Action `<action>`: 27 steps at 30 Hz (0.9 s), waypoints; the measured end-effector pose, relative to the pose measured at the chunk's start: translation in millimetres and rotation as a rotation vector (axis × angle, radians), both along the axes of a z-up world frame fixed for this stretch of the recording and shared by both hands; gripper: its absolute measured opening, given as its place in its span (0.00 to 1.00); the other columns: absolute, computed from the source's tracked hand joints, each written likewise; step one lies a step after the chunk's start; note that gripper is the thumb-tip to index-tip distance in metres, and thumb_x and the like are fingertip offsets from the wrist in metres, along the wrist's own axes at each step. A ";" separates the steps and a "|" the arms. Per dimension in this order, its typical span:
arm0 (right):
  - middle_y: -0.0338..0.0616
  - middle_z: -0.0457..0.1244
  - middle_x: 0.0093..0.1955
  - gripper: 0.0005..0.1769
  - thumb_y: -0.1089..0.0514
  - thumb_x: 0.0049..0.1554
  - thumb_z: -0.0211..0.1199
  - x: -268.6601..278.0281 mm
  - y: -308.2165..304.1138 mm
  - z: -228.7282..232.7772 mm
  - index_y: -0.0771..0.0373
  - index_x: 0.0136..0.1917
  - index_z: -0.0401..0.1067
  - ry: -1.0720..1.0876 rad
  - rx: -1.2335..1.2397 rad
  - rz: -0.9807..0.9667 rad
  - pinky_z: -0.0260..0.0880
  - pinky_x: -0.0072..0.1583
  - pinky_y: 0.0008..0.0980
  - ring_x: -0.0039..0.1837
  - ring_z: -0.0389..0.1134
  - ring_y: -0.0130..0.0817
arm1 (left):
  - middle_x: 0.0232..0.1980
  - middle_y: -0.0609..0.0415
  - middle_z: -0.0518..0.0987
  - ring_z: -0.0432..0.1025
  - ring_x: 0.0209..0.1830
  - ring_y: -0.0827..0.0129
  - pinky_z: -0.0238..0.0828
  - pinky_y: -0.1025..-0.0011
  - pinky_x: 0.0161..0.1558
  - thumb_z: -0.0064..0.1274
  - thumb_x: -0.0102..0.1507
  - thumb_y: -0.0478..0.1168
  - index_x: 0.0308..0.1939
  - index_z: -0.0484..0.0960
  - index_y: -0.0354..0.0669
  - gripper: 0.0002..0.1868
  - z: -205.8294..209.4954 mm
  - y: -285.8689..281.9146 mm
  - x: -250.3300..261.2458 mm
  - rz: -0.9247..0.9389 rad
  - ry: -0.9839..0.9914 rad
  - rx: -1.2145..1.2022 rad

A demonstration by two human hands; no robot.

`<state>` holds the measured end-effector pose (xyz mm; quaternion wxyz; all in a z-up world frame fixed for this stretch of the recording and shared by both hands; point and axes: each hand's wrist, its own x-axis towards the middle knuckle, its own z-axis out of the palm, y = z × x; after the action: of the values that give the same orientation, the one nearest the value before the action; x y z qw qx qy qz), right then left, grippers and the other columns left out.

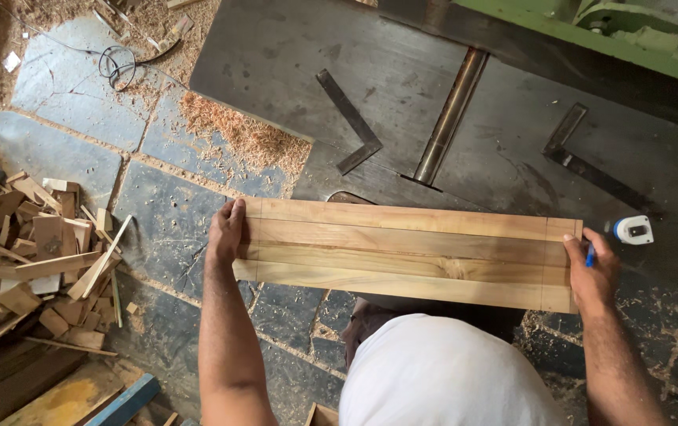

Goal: The person measures and marks a wooden plank on a table saw using a tape measure, a square ruler, and a blue pen. They draw straight lines across the wood to prepare it for cutting, then flip the plank to mark the other side.

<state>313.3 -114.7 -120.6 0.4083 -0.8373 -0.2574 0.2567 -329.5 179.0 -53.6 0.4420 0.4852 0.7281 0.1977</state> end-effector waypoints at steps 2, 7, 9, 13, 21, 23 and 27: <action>0.51 0.68 0.56 0.25 0.56 0.65 0.69 -0.7 -1.3 -0.4 0.71 0.70 0.71 -0.009 0.002 -0.002 0.68 0.57 0.31 0.56 0.67 0.33 | 0.31 0.57 0.78 0.70 0.29 0.74 0.70 0.69 0.36 0.44 0.72 0.55 0.57 0.82 0.39 0.24 0.7 -0.4 0.4 0.006 -0.027 -0.004; 0.50 0.68 0.56 0.25 0.56 0.65 0.68 -4.9 3.4 8.4 0.70 0.70 0.70 -0.015 -0.043 -0.013 0.70 0.58 0.31 0.57 0.68 0.33 | 0.30 0.57 0.78 0.69 0.28 0.75 0.69 0.70 0.34 0.44 0.72 0.54 0.56 0.83 0.38 0.24 -0.3 0.3 0.3 0.007 -0.026 -0.001; 0.50 0.68 0.56 0.25 0.56 0.65 0.67 -7.8 5.1 14.6 0.70 0.70 0.70 -0.006 -0.046 -0.014 0.70 0.58 0.32 0.57 0.69 0.34 | 0.32 0.55 0.79 0.70 0.30 0.73 0.71 0.69 0.36 0.44 0.72 0.54 0.57 0.82 0.38 0.24 -1.4 0.6 0.7 0.016 -0.048 -0.007; 0.50 0.68 0.56 0.24 0.55 0.65 0.66 -14.4 8.2 28.5 0.69 0.71 0.69 -0.020 -0.086 0.005 0.70 0.58 0.32 0.57 0.69 0.35 | 0.39 0.54 0.83 0.75 0.37 0.72 0.74 0.68 0.42 0.44 0.72 0.54 0.59 0.81 0.39 0.24 -0.6 -0.6 0.0 0.008 -0.020 0.007; 0.49 0.67 0.56 0.24 0.55 0.66 0.66 -14.7 7.6 26.4 0.69 0.70 0.70 -0.008 -0.070 -0.005 0.69 0.58 0.32 0.57 0.68 0.34 | 0.42 0.50 0.83 0.75 0.41 0.68 0.74 0.66 0.47 0.44 0.71 0.56 0.60 0.81 0.39 0.26 5.4 -2.9 2.7 0.004 -0.011 0.005; 0.50 0.68 0.56 0.23 0.55 0.65 0.67 -12.4 5.4 20.4 0.69 0.70 0.70 -0.022 -0.070 -0.007 0.69 0.57 0.32 0.56 0.68 0.33 | 0.42 0.50 0.83 0.75 0.41 0.67 0.73 0.66 0.47 0.44 0.71 0.55 0.61 0.81 0.39 0.26 5.3 -2.1 2.7 0.008 -0.009 0.002; 0.48 0.68 0.56 0.23 0.56 0.65 0.68 -7.4 1.9 5.7 0.71 0.69 0.71 -0.034 0.043 0.008 0.68 0.57 0.30 0.56 0.67 0.31 | 0.41 0.56 0.83 0.75 0.40 0.73 0.72 0.70 0.46 0.45 0.71 0.55 0.61 0.79 0.39 0.25 -0.6 -0.9 0.6 0.004 -0.020 0.049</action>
<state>305.9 -112.8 -114.9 0.4210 -0.8314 -0.2732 0.2386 -328.9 178.1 -54.1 0.4368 0.4926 0.7195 0.2213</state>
